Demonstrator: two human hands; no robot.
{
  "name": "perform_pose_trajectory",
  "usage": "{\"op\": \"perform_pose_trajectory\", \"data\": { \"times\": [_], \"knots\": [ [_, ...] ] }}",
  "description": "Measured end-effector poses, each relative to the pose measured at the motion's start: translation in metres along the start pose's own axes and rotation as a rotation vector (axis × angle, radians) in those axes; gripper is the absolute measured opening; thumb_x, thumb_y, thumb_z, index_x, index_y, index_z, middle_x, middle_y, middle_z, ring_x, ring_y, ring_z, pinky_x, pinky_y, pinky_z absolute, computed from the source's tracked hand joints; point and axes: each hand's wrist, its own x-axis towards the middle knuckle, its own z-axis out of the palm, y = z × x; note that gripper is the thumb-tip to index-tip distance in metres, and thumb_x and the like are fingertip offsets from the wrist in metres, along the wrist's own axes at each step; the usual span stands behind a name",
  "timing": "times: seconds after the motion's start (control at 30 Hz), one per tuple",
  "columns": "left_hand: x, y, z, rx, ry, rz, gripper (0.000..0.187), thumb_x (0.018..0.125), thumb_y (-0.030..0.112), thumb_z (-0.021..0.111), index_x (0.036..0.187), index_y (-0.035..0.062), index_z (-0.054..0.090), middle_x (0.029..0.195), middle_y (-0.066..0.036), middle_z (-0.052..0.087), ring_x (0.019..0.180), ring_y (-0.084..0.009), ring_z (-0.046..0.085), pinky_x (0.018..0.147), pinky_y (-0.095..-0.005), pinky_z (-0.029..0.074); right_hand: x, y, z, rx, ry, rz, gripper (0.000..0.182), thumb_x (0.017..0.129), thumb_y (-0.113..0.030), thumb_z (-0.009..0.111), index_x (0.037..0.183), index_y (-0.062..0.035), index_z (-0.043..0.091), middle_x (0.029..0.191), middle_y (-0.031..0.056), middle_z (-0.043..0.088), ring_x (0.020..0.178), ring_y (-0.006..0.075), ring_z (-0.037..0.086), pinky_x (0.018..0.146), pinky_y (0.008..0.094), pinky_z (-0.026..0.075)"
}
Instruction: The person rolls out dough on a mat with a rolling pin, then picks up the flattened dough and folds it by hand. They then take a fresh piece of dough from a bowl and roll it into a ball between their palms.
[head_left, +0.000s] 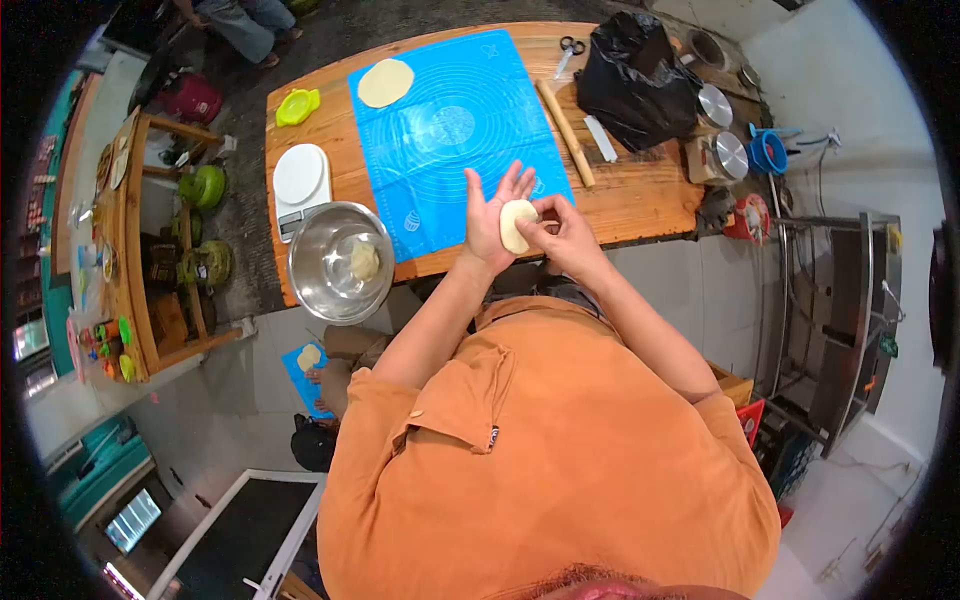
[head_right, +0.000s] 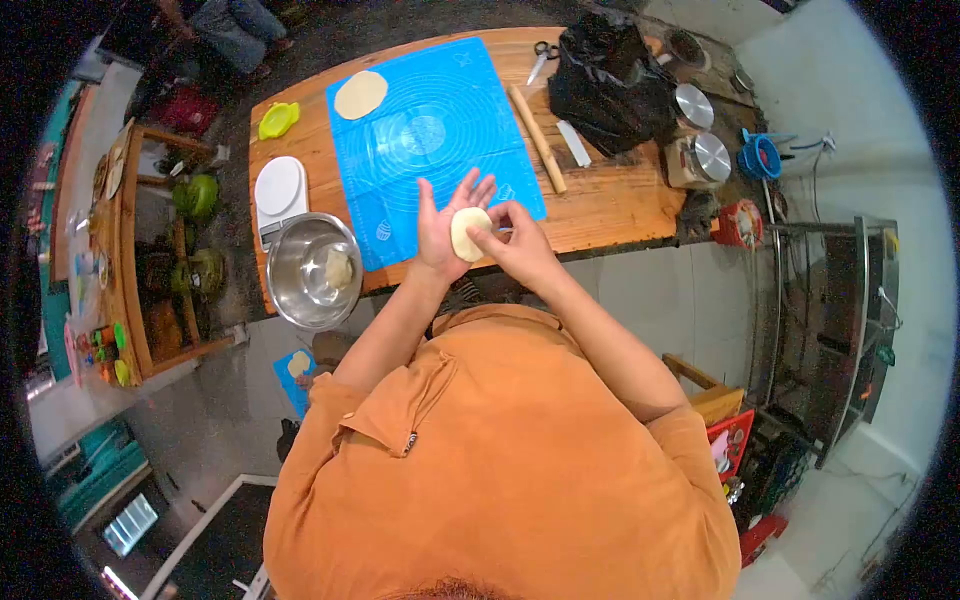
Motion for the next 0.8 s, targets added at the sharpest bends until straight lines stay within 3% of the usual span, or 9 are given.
{"op": "perform_pose_trajectory", "data": {
  "times": [0.1, 0.13, 0.23, 0.27, 0.47, 0.53, 0.63, 0.7, 0.8],
  "knots": [
    [0.006, -0.003, -0.036, 0.218, 0.129, -0.087, 0.107, 0.1, 0.084, 0.022, 0.161, -0.0027, 0.033, 0.165, -0.022, 0.038, 0.153, -0.0311, 0.038, 0.126, -0.0465, 0.033, 0.017, 0.026, -0.002, -0.06, -0.108, 0.05, 0.035, 0.097, -0.026, 0.08, 0.112, -0.002, 0.06, 0.101, 0.0045, 0.067, 0.088, 0.0097, 0.064, 0.078, 0.0263, 0.053],
    [0.003, -0.002, -0.041, 0.245, 0.272, -0.102, 0.101, 0.103, 0.079, 0.02, 0.149, -0.006, 0.049, 0.147, -0.023, 0.057, 0.135, -0.0316, 0.058, 0.117, -0.0471, 0.045, 0.023, 0.032, 0.001, -0.003, -0.12, 0.07, 0.04, 0.094, -0.03, 0.083, 0.11, -0.0011, 0.059, 0.096, 0.0043, 0.065, 0.091, 0.0122, 0.066, 0.077, 0.0293, 0.056],
    [-0.011, 0.016, -0.056, 0.546, 0.227, -0.208, 0.091, 0.107, 0.073, 0.023, 0.138, -0.0055, 0.057, 0.128, -0.017, 0.068, 0.115, -0.0277, 0.069, 0.103, -0.0455, 0.056, 0.039, 0.038, 0.007, 0.017, -0.085, 0.091, 0.039, 0.095, -0.029, 0.082, 0.111, -0.001, 0.06, 0.1, 0.0054, 0.067, 0.092, 0.0124, 0.066, 0.081, 0.0292, 0.055],
    [-0.016, 0.021, -0.06, 0.552, 0.197, -0.208, 0.068, 0.112, 0.058, 0.04, 0.13, -0.0034, 0.062, 0.117, -0.013, 0.07, 0.103, -0.0227, 0.072, 0.087, -0.0393, 0.062, 0.045, 0.038, 0.007, 0.016, -0.089, 0.082, 0.039, 0.095, -0.029, 0.082, 0.111, -0.001, 0.06, 0.1, 0.0054, 0.067, 0.092, 0.0124, 0.066, 0.081, 0.0292, 0.055],
    [0.014, 0.025, -0.107, 0.76, 0.234, 0.095, 0.04, 0.104, 0.031, 0.07, 0.126, -0.0026, 0.066, 0.114, -0.011, 0.072, 0.098, -0.0171, 0.07, 0.079, -0.0344, 0.061, 0.04, 0.046, -0.005, 0.036, 0.051, 0.0, 0.032, 0.101, -0.026, 0.075, 0.115, -0.0003, 0.061, 0.104, 0.0058, 0.068, 0.09, 0.0126, 0.066, 0.079, 0.0286, 0.055],
    [0.051, 0.036, -0.149, 1.077, 0.281, 0.259, 0.041, 0.102, 0.038, 0.072, 0.113, -0.0007, 0.072, 0.099, -0.009, 0.074, 0.088, -0.0164, 0.068, 0.076, -0.0349, 0.056, 0.01, 0.051, -0.037, 0.045, 0.061, 0.005, 0.028, 0.104, -0.023, 0.071, 0.117, -0.0009, 0.061, 0.104, 0.0047, 0.067, 0.089, 0.0127, 0.066, 0.081, 0.0285, 0.055],
    [0.076, 0.069, -0.131, 1.254, 0.334, 0.424, 0.044, 0.099, 0.041, 0.073, 0.113, -0.0007, 0.072, 0.097, -0.012, 0.074, 0.086, -0.0219, 0.068, 0.079, -0.0398, 0.055, -0.052, 0.083, -0.091, 0.156, 0.245, 0.136, 0.024, 0.106, -0.021, 0.068, 0.118, -0.0011, 0.061, 0.104, 0.0038, 0.067, 0.088, 0.0124, 0.066, 0.081, 0.0287, 0.055],
    [0.111, 0.083, -0.159, 1.352, 0.313, 0.466, 0.051, 0.098, 0.042, 0.073, 0.121, -0.0027, 0.069, 0.114, -0.019, 0.073, 0.1, -0.0271, 0.07, 0.088, -0.0406, 0.055, -0.096, 0.116, -0.127, 0.095, 0.407, 0.065, 0.024, 0.105, -0.022, 0.067, 0.114, -0.0002, 0.061, 0.102, 0.0049, 0.068, 0.087, 0.0126, 0.066, 0.078, 0.029, 0.056],
    [0.159, 0.089, -0.236, 2.114, 0.562, 0.57, 0.059, 0.095, 0.045, 0.074, 0.132, -0.0006, 0.066, 0.137, -0.025, 0.067, 0.114, -0.0388, 0.07, 0.101, -0.0418, 0.054, -0.161, 0.177, -0.181, 0.028, 0.624, 0.299, 0.032, 0.105, -0.032, 0.068, 0.117, -0.002, 0.063, 0.103, 0.0072, 0.071, 0.094, 0.0146, 0.071, 0.081, 0.0291, 0.056]
  ]
}}
